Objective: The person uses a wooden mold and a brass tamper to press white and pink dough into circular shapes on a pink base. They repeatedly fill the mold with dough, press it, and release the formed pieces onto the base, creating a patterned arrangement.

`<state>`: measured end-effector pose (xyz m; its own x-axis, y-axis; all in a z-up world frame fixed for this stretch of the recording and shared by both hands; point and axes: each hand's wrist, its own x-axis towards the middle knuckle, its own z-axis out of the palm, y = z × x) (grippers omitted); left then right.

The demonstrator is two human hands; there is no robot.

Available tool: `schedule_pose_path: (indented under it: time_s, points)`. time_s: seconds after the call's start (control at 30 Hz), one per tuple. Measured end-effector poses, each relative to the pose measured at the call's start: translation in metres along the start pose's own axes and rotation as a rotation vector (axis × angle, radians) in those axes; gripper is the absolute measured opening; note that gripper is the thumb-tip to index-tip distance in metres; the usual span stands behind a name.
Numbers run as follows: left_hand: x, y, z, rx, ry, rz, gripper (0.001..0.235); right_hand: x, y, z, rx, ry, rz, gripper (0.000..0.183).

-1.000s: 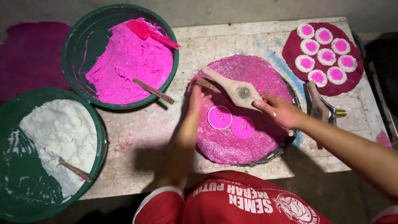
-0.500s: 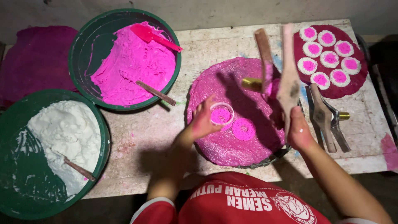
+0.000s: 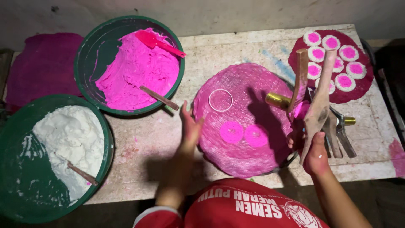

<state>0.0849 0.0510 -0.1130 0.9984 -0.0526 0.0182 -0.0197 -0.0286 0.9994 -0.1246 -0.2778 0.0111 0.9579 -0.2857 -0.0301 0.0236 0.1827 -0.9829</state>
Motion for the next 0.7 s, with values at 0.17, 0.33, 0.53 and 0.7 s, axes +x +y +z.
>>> schedule_pose_path:
  time_s: [0.17, 0.33, 0.53, 0.7]
  points:
    - [-0.065, 0.057, -0.006, 0.752, 0.006, 0.380, 0.083, 0.004, -0.007, 0.011, -0.038, 0.010, 0.059, 0.085]
    - [-0.073, 0.092, -0.010, 0.875, -0.096, 0.471, 0.041, 0.006, -0.012, 0.026, 0.042, -0.080, 0.028, 0.084]
    - [-0.093, 0.093, -0.007, 0.840, -0.118, 0.437, 0.018, 0.002, -0.012, 0.032, 0.011, -0.083, 0.012, 0.081]
    - [-0.101, 0.086, -0.009, 0.786, -0.184, 0.417, 0.019, 0.000, -0.009, 0.031, -0.017, -0.095, 0.019, 0.079]
